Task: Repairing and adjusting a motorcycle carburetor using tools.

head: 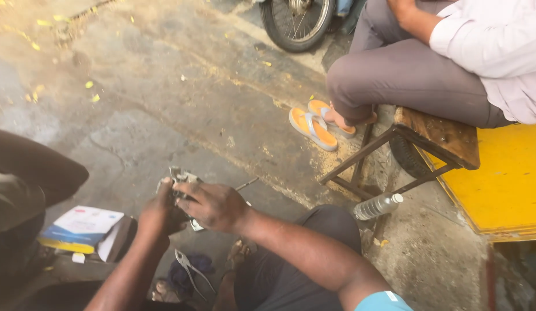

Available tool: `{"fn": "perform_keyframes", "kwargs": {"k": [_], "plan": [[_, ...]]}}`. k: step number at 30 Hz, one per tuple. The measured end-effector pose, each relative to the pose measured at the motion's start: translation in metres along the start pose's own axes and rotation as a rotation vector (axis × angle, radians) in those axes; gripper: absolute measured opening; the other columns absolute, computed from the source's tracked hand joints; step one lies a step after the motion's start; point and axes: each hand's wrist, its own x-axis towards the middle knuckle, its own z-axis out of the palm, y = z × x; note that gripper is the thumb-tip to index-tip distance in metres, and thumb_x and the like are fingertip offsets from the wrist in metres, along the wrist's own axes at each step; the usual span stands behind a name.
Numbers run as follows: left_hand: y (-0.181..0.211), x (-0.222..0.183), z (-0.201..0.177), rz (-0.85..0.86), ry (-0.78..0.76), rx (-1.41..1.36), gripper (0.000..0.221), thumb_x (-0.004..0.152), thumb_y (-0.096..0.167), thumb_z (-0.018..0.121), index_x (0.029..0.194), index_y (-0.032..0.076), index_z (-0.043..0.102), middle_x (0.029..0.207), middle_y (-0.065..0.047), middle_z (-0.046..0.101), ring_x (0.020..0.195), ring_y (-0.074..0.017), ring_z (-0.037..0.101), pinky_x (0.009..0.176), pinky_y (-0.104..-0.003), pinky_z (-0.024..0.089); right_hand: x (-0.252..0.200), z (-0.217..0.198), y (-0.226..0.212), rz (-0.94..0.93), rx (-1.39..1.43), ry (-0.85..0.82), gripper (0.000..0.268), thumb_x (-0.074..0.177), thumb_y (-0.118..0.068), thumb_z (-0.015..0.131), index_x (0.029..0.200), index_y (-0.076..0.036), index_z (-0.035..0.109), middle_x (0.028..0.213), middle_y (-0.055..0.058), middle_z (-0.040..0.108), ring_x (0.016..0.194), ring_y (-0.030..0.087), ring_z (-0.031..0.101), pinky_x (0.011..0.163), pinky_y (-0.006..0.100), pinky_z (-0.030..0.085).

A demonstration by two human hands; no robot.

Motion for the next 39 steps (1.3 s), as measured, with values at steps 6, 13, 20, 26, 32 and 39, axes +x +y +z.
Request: {"fn": "perform_keyframes", "kwargs": {"k": [6, 13, 20, 26, 32, 39], "plan": [[-0.008, 0.004, -0.002, -0.225, -0.041, -0.206, 0.065, 0.094, 0.064, 0.052, 0.116, 0.006, 0.068, 0.088, -0.014, 0.067, 0.072, -0.0255, 0.066, 0.057, -0.038, 0.053, 0.001, -0.004, 0.001, 0.013, -0.005, -0.08, 0.008, 0.098, -0.011, 0.068, 0.105, -0.007, 0.07, 0.134, 0.009, 0.06, 0.095, 0.019, 0.071, 0.072, 0.033, 0.059], [-0.037, 0.03, -0.003, -0.176, -0.077, -0.123, 0.06, 0.094, 0.06, 0.05, 0.116, 0.007, 0.068, 0.082, -0.012, 0.067, 0.066, -0.0238, 0.062, 0.054, -0.038, 0.051, -0.006, 0.0, 0.006, -0.034, 0.021, -0.077, 0.007, 0.099, -0.012, 0.068, 0.103, -0.007, 0.067, 0.135, 0.007, 0.059, 0.098, 0.019, 0.072, 0.074, 0.033, 0.059], [-0.013, 0.012, -0.003, -0.22, -0.073, -0.138, 0.067, 0.097, 0.065, 0.047, 0.115, 0.005, 0.069, 0.084, -0.014, 0.068, 0.066, -0.0271, 0.068, 0.053, -0.035, 0.047, -0.009, 0.007, 0.008, -0.013, 0.035, -0.052, 0.008, 0.095, -0.008, 0.066, 0.103, -0.008, 0.066, 0.137, 0.008, 0.06, 0.106, 0.02, 0.072, 0.077, 0.033, 0.061], [-0.006, 0.006, -0.003, -0.258, -0.049, -0.164, 0.068, 0.095, 0.065, 0.048, 0.116, 0.003, 0.068, 0.086, -0.016, 0.071, 0.07, -0.0297, 0.072, 0.054, -0.036, 0.049, -0.006, 0.002, 0.007, -0.005, 0.091, -0.045, 0.008, 0.101, -0.012, 0.066, 0.108, -0.007, 0.067, 0.133, 0.006, 0.06, 0.106, 0.02, 0.072, 0.078, 0.034, 0.061], [0.008, -0.005, -0.001, -0.266, -0.073, -0.182, 0.066, 0.094, 0.064, 0.049, 0.121, 0.006, 0.066, 0.092, -0.013, 0.072, 0.074, -0.0297, 0.073, 0.055, -0.035, 0.049, -0.008, 0.006, 0.01, 0.011, 0.025, -0.144, 0.012, 0.093, -0.012, 0.068, 0.105, -0.011, 0.069, 0.135, 0.006, 0.061, 0.101, 0.019, 0.072, 0.076, 0.033, 0.061], [-0.022, 0.02, 0.003, -0.223, -0.043, -0.19, 0.071, 0.092, 0.068, 0.053, 0.121, 0.005, 0.069, 0.09, -0.013, 0.071, 0.072, -0.0256, 0.068, 0.055, -0.035, 0.049, -0.013, 0.01, 0.021, 0.005, 0.088, -0.154, 0.027, 0.092, -0.012, 0.068, 0.118, -0.016, 0.07, 0.148, 0.007, 0.054, 0.115, 0.025, 0.07, 0.084, 0.035, 0.061]]}}
